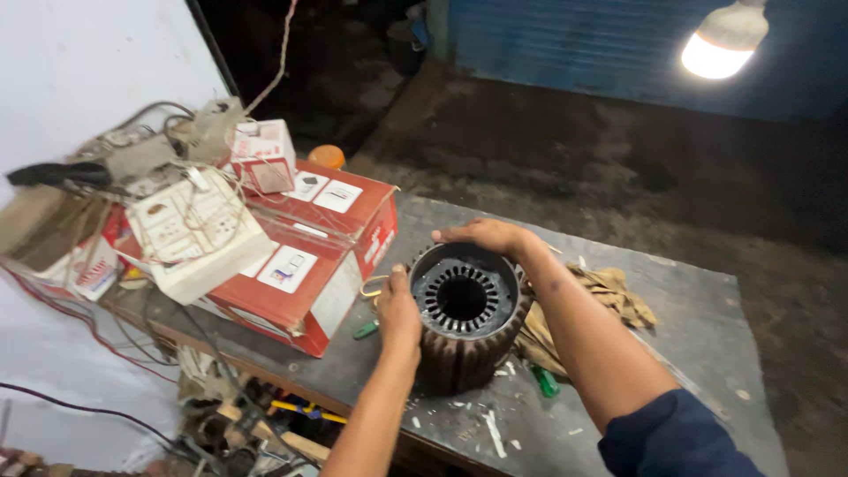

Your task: The person cleans a motor stator housing by hand with a cloth, then scrapes the interior and exterior surfaces using a metal flat tool.

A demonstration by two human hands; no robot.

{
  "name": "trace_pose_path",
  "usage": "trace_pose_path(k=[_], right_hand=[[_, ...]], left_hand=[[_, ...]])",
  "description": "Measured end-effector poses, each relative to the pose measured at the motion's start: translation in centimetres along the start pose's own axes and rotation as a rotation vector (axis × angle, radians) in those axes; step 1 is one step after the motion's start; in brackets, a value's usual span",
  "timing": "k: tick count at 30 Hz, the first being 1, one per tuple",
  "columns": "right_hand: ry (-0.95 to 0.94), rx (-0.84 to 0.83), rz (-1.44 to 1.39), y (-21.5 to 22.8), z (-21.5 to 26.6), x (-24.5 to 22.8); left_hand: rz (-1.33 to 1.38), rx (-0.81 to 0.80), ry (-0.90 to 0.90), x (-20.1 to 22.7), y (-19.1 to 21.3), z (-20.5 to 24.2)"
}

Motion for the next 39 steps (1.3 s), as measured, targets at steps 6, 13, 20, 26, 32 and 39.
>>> trace_pose_path(k=[6,13,20,26,32,39], right_hand=[[0.203,0.400,-0.164,1.1,-1.2,3.1],[-0.171,0.819,0.643,1.3,4.5,16.2],[0.001,0.913,0.721,0.6,5.5,22.3],[0.577,1.113,-0.056,8.0,10.4,15.4],[0.770,1.054,-0.349,10.9,17.5,2.6],[0.740,0.854,-1.006,6.7,16.5,-2.9]], left_hand=[[-0.155,0.058,-0.077,1.1,0.4,0.1],[-0.186,0.052,-0.150,1.5,0.6,0.6],[-0.255,0.041,-0.236,1.7,0.6,0.1],[-0.266,0.040,-0.270,1.7,0.6,0.2],[-0.257,0.029,-0.270,2.2,0.7,0.4],[-0.248,0.034,-0.263,2.1,0.7,0.3]])
Point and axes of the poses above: each hand's wrist, its own z-axis away from the middle knuckle, its own y-axis out of the back of the hand, x = y × z, the point moved 2 cm from there along -z, towards the middle knuckle, and after that the axes turned 2 degrees about -y, right-handed, at the moved point
